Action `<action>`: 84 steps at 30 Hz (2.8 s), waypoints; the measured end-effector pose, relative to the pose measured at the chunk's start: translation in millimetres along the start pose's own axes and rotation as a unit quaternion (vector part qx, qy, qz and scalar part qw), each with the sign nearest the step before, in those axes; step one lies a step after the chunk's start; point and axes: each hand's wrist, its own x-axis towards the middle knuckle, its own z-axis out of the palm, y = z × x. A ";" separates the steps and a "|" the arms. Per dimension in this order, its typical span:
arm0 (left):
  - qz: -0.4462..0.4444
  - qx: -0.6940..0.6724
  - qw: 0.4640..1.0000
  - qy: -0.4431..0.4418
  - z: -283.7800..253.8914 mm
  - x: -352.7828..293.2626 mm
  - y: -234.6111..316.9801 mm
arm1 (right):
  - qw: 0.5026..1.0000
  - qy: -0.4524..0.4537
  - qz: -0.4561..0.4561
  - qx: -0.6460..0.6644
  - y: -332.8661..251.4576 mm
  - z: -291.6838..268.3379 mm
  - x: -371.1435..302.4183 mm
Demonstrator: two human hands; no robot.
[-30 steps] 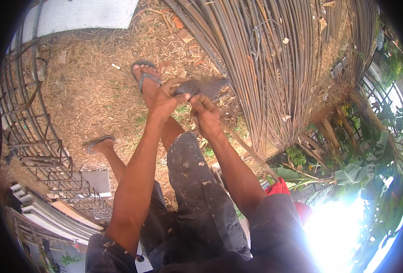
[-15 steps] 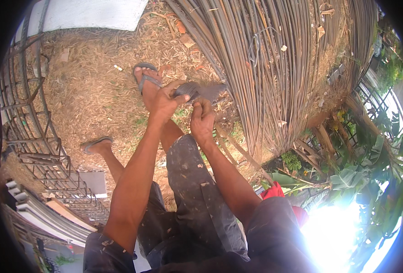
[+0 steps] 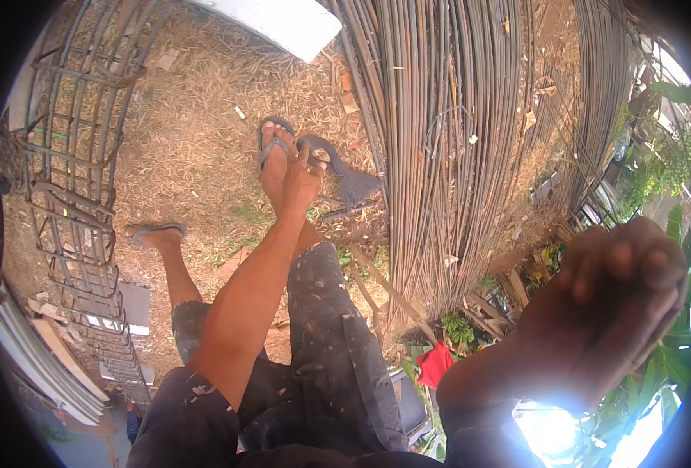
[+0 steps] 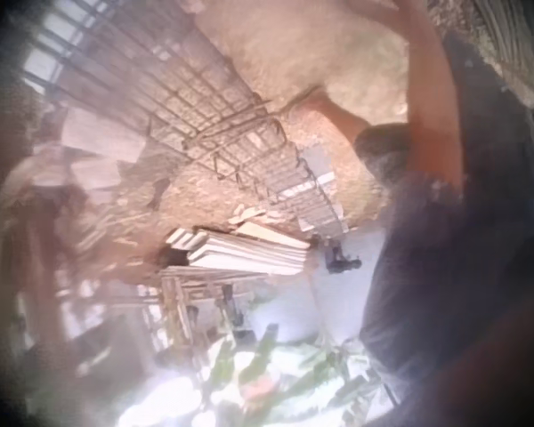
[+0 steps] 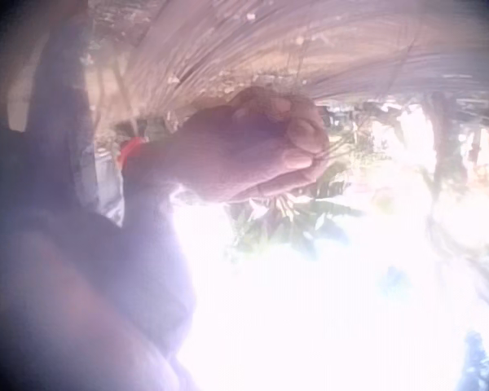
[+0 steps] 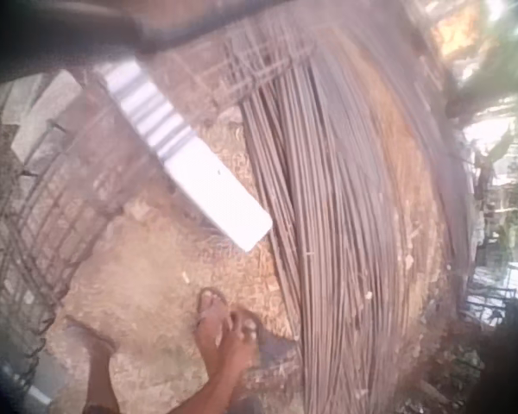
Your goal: The person assembles a rebar cage by tying intersecting steel bars together using wire and pliers. They repeatedly wrap wire around intersections and twist it to secure the grid structure.
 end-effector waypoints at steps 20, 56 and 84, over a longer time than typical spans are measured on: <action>0.254 -0.667 0.647 0.268 -577.7 -312.5 182.9 | 0.802 -0.490 -0.263 -0.217 -178.5 115.1 -254.8; 0.045 -0.566 0.564 0.599 -584.0 -324.1 79.1 | 0.893 -0.438 0.036 0.095 -228.5 47.8 -116.8; 0.077 -0.455 0.674 0.577 -578.8 -354.2 99.3 | 0.813 -0.576 0.053 0.069 -262.1 22.3 -110.2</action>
